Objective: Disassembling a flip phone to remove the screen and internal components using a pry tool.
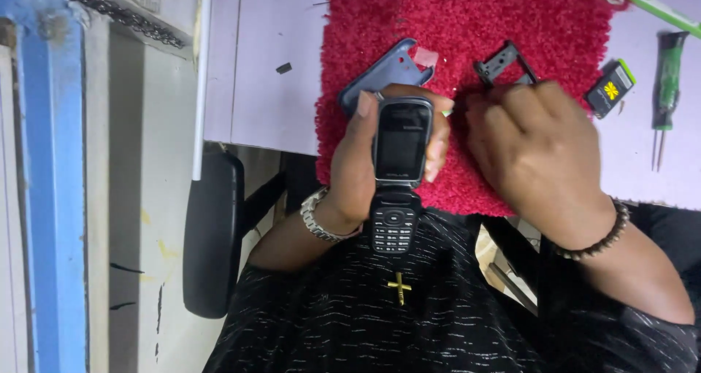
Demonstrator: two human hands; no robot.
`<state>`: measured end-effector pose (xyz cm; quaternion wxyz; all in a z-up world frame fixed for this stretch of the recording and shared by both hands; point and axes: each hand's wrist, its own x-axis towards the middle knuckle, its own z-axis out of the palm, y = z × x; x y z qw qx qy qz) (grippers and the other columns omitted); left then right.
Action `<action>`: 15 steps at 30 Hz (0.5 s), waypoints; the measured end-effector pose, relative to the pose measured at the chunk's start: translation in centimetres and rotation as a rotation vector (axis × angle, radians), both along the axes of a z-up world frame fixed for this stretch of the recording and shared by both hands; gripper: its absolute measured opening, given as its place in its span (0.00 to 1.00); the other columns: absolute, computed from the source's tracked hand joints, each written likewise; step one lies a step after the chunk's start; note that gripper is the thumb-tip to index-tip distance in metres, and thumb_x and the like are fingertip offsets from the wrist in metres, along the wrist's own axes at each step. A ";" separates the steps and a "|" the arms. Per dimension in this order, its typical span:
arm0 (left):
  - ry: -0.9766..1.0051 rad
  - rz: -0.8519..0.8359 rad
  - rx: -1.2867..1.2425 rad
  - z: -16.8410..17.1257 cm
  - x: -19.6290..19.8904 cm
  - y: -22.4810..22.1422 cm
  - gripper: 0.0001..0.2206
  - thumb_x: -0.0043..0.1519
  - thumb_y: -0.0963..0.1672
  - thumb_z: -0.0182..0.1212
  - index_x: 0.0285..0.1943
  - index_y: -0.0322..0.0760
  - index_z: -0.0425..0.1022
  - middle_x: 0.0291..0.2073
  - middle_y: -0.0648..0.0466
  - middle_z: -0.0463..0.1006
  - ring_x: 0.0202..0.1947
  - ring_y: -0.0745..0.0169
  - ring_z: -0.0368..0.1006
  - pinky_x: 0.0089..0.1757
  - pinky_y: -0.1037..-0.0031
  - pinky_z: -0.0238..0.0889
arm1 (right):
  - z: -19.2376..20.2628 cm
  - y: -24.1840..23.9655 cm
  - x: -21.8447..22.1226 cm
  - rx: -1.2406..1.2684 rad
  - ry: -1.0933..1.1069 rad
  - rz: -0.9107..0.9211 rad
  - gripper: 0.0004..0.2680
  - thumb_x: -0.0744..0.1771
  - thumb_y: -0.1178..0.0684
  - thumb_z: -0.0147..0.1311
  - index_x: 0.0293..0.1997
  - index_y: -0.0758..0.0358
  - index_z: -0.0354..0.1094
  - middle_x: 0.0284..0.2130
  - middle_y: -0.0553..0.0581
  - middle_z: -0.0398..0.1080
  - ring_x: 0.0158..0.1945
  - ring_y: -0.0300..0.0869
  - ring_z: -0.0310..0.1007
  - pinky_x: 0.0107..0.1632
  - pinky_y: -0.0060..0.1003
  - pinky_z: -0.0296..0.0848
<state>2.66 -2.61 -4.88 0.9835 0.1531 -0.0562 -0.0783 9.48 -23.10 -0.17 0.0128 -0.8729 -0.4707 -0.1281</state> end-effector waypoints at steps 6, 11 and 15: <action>0.003 0.057 0.152 1.2 -0.6 0.2 0.28 0.77 0.59 0.48 0.64 0.32 0.76 0.36 0.44 0.72 0.36 0.58 0.69 0.39 0.72 0.67 | 1.7 -1.3 -1.2 0.123 0.211 -0.360 0.08 0.74 0.57 0.50 0.42 0.64 0.77 0.35 0.62 0.75 0.42 0.59 0.73 0.48 0.53 0.70; -0.003 0.065 0.312 1.6 -0.7 0.6 0.29 0.77 0.59 0.44 0.66 0.33 0.75 0.37 0.46 0.75 0.36 0.58 0.72 0.40 0.71 0.70 | 3.7 -0.7 -3.0 0.423 0.435 -0.227 0.08 0.77 0.57 0.51 0.51 0.75 0.72 0.40 0.64 0.75 0.37 0.49 0.72 0.42 0.43 0.65; 0.001 0.078 0.384 1.7 -0.8 0.6 0.29 0.77 0.60 0.43 0.65 0.34 0.75 0.37 0.45 0.75 0.36 0.58 0.72 0.41 0.71 0.70 | 3.5 0.7 -3.5 0.436 0.488 -0.259 0.04 0.76 0.59 0.59 0.49 0.71 0.72 0.39 0.61 0.74 0.38 0.49 0.75 0.42 0.43 0.67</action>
